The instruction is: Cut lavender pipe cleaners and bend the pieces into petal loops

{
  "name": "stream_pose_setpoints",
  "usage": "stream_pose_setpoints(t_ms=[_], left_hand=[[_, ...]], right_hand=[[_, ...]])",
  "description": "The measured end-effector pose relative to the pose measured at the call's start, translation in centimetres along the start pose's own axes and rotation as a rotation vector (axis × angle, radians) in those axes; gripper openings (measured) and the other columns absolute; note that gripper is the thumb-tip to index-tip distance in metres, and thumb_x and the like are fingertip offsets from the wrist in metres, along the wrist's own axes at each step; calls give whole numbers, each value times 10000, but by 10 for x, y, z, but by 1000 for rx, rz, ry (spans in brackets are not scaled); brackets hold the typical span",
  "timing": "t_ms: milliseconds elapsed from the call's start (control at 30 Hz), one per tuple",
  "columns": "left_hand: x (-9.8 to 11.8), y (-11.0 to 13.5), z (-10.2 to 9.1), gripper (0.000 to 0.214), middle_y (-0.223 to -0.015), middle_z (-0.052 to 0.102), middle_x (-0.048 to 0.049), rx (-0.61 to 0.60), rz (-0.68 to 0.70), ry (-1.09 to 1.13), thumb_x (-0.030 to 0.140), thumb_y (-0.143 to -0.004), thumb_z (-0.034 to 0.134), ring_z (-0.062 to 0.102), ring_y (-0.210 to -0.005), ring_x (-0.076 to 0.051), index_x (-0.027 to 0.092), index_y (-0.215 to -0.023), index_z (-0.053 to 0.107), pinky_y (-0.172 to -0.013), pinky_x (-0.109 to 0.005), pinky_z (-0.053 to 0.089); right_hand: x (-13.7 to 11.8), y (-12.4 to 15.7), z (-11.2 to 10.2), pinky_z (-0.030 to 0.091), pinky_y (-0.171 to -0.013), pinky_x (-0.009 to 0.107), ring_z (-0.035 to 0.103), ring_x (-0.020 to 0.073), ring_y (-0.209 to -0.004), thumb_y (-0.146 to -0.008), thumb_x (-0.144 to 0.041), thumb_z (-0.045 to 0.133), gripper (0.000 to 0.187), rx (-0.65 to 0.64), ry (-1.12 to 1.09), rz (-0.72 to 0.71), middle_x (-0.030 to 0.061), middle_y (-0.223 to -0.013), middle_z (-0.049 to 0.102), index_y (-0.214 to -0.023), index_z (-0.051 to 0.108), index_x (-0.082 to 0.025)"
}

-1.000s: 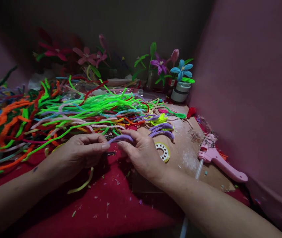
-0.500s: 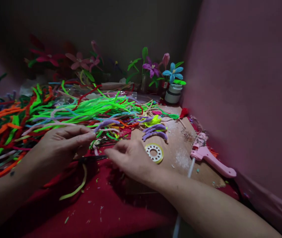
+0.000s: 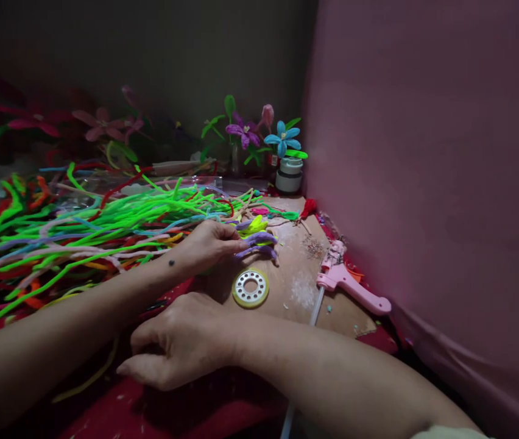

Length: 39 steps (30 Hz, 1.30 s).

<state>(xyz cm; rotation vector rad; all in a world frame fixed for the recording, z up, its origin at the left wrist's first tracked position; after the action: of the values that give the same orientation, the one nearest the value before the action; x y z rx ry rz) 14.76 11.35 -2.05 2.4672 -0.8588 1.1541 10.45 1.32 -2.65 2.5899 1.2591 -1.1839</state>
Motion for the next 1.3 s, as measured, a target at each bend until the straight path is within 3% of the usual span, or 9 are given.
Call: stream_pose_setpoints(t_ms=[133,267,367,500,633,867,1033,1300], left_hand=[[1,-4,6,227,-558,572,-9,15,84,-324,342,-732,555,506,-561,-138,146,-660,644,-526,-235,312],[-4,-3,6,196,-722,654,-72,47,92,-535,335,-741,565,571,-688,-193,158,-759,648,-592,-258,355],[-6,0,3,226,-743,661,-76,41,104,-560,371,-763,545,585,-693,-198,165,-783,635,-590,-256,364],[0,6,-15,271,-781,676,-70,136,132,-560,366,-822,459,595,-691,-179,169,-870,638,-600,-243,379],[-4,7,-30,330,-797,690,-91,225,46,-710,330,-826,432,623,-720,-218,179,-1054,616,-608,-270,398],[-14,-4,-21,322,-893,683,-129,166,-14,-964,345,-824,392,637,-807,-284,191,-980,628,-622,-318,423],[-19,-13,-19,336,-914,673,-164,181,-13,-983,324,-847,344,634,-808,-301,164,-992,601,-627,-342,420],[-19,-21,-21,329,-910,683,-117,205,-53,-982,376,-828,381,635,-814,-274,202,-1035,570,-622,-316,429]], right_hand=[[2,-1,1,328,-488,196,504,83,-510,-782,-326,543,222,7,19,3,-11,-565,608,-671,638,-159],[2,-2,2,330,-494,196,509,85,-524,-772,-326,548,219,13,35,-2,-11,-566,604,-661,634,-158],[1,-1,0,338,-506,197,521,91,-538,-777,-323,539,209,20,47,1,-10,-583,615,-673,632,-167],[-1,-1,0,354,-520,200,566,111,-580,-792,-326,526,212,-30,57,22,6,-619,641,-699,636,-170],[-2,-1,-1,369,-547,203,590,116,-615,-797,-317,523,200,-10,56,3,8,-655,658,-702,627,-175],[1,1,-1,368,-556,202,589,112,-615,-808,-344,488,242,57,74,-42,9,-647,651,-707,628,-174],[1,1,0,374,-559,204,589,116,-619,-800,-330,480,227,44,83,-46,7,-651,653,-727,632,-177],[1,0,-1,373,-564,204,597,121,-639,-798,-327,482,224,29,104,-28,5,-676,665,-757,644,-178]])
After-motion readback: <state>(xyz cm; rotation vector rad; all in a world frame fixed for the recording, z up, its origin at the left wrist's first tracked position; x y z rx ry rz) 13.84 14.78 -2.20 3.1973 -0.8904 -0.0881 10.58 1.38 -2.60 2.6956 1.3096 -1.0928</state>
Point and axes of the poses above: each hand's wrist, its own y-axis away from the middle knuckle, its own z-axis out of the palm, x = y × z, the point moved 7 cm from there along -y, towards the middle knuckle
